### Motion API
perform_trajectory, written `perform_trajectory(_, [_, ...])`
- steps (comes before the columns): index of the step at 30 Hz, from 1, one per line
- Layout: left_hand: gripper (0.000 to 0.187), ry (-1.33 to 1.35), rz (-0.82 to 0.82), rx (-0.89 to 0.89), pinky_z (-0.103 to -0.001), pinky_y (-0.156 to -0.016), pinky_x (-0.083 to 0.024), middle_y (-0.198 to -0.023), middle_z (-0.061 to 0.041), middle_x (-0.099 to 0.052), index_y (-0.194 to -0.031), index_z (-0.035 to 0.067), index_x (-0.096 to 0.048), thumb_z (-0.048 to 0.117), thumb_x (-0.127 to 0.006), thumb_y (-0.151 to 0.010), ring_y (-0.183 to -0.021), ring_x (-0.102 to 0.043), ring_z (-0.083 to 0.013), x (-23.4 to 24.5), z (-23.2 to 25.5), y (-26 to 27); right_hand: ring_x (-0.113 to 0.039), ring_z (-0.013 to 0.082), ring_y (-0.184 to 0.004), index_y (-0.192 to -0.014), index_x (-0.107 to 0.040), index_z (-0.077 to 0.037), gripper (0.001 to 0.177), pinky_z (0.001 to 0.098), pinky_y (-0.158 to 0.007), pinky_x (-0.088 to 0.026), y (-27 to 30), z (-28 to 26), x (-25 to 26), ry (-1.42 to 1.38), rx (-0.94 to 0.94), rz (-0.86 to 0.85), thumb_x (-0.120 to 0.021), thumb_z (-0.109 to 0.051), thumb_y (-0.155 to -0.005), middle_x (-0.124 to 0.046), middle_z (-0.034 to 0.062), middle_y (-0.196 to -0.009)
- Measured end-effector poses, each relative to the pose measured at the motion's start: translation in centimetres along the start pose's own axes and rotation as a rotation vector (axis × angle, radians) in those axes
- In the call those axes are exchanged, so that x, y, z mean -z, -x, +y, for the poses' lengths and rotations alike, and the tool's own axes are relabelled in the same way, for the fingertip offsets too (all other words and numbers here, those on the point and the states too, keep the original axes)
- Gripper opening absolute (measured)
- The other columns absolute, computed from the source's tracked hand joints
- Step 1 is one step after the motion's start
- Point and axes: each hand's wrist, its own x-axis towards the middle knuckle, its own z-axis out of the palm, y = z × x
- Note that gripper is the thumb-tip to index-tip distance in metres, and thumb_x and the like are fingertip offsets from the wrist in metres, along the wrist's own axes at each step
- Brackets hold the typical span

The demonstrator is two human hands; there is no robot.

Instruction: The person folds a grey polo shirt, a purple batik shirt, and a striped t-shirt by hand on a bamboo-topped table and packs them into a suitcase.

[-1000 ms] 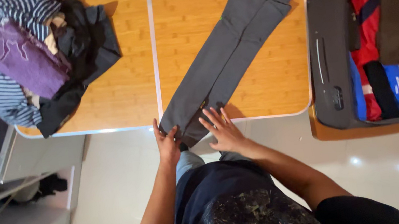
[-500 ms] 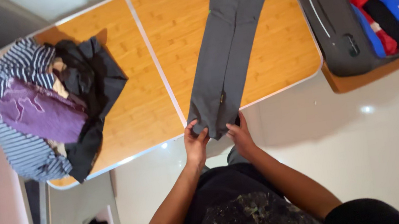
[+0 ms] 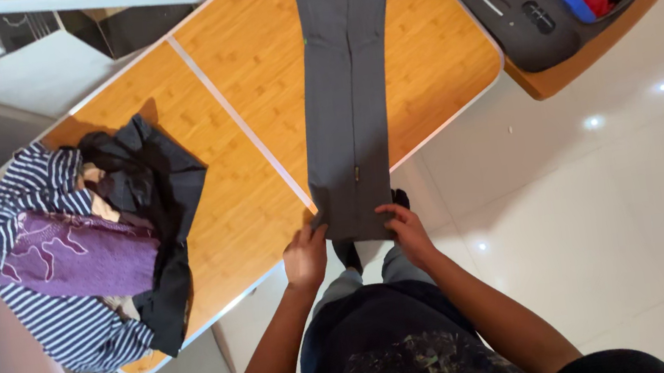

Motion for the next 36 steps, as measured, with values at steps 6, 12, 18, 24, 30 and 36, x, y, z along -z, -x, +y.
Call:
perform_trajectory(6, [0.026, 0.042, 0.201, -0.33, -0.053, -0.095, -0.047, -0.113, -0.017, -0.065, -0.096, 0.012, -0.077, 0.009, -0.077, -0.07, -0.118, -0.052, -0.0367, 7.6, 1.9, 0.4, -0.051, 0.0169, -0.087, -0.15, -0.06, -0.007, 0.075, 0.0289, -0.074, -0.045, 5.6, -5.6, 0.8, 0.127, -0.019, -0.332, -0.055, 0.015, -0.078, -0.06, 0.0061, -0.101])
perform_trajectory(12, [0.027, 0.698, -0.22, -0.287, -0.036, -0.089, -0.059, -0.131, -0.01, -0.073, -0.102, 0.007, -0.07, 0.005, -0.076, -0.077, -0.113, -0.071, -0.0273, 11.4, 2.2, -1.1, -0.072, 0.0116, -0.102, -0.128, -0.063, -0.002, 0.048, 0.0245, -0.086, -0.058, 8.4, -9.9, 1.9, 0.24, -0.112, -0.346, -0.059, 0.017, -0.084, -0.075, 0.0053, -0.109])
perform_trajectory(18, [0.026, 0.856, -0.45, -0.204, -0.028, -0.076, -0.056, -0.093, -0.006, -0.074, -0.107, 0.007, -0.07, 0.002, -0.077, -0.082, -0.087, -0.069, -0.0122, 11.8, 3.3, -8.1, -0.063, 0.0154, -0.067, -0.109, -0.077, -0.008, 0.046, 0.0271, -0.063, -0.052, 5.6, -14.4, 3.6, 0.722, 0.066, -0.234, -0.058, 0.011, -0.072, -0.07, 0.0098, -0.077])
perform_trajectory(24, [0.022, 0.987, -0.36, -0.281, -0.024, -0.078, -0.054, -0.094, 0.001, -0.073, -0.11, 0.005, -0.072, -0.001, -0.076, -0.09, -0.089, -0.066, -0.0053, 13.1, 3.8, -20.0, -0.053, 0.0184, -0.078, -0.092, -0.066, -0.001, 0.017, 0.0291, -0.067, -0.043, -1.4, -23.9, 3.8, 0.718, 0.817, -0.123, -0.08, -0.007, -0.084, -0.052, 0.0089, -0.086])
perform_trajectory(30, [0.029, 1.065, -0.409, -0.193, -0.024, -0.079, -0.053, -0.099, 0.003, -0.07, -0.119, 0.004, -0.069, -0.001, -0.074, -0.091, -0.091, -0.064, -0.0057, 12.8, 2.6, -36.2, -0.058, 0.0093, -0.073, -0.102, -0.069, -0.001, 0.018, 0.0258, -0.067, -0.047, -14.6, -32.2, 4.1, 0.402, 0.297, -0.017, -0.072, -0.017, -0.093, -0.064, 0.0007, -0.078])
perform_trajectory(36, [0.045, 0.779, 0.086, -0.115, -0.035, -0.095, -0.054, -0.128, -0.013, -0.064, -0.138, 0.003, -0.057, 0.003, -0.071, -0.095, -0.111, -0.064, -0.0227, 8.0, 2.3, -48.2, -0.062, 0.0231, -0.091, -0.123, -0.063, 0.003, 0.034, 0.0345, -0.079, -0.053, -29.3, -35.0, 5.5, 0.61, 0.613, 0.2, -0.07, -0.016, -0.095, -0.064, 0.0161, -0.111])
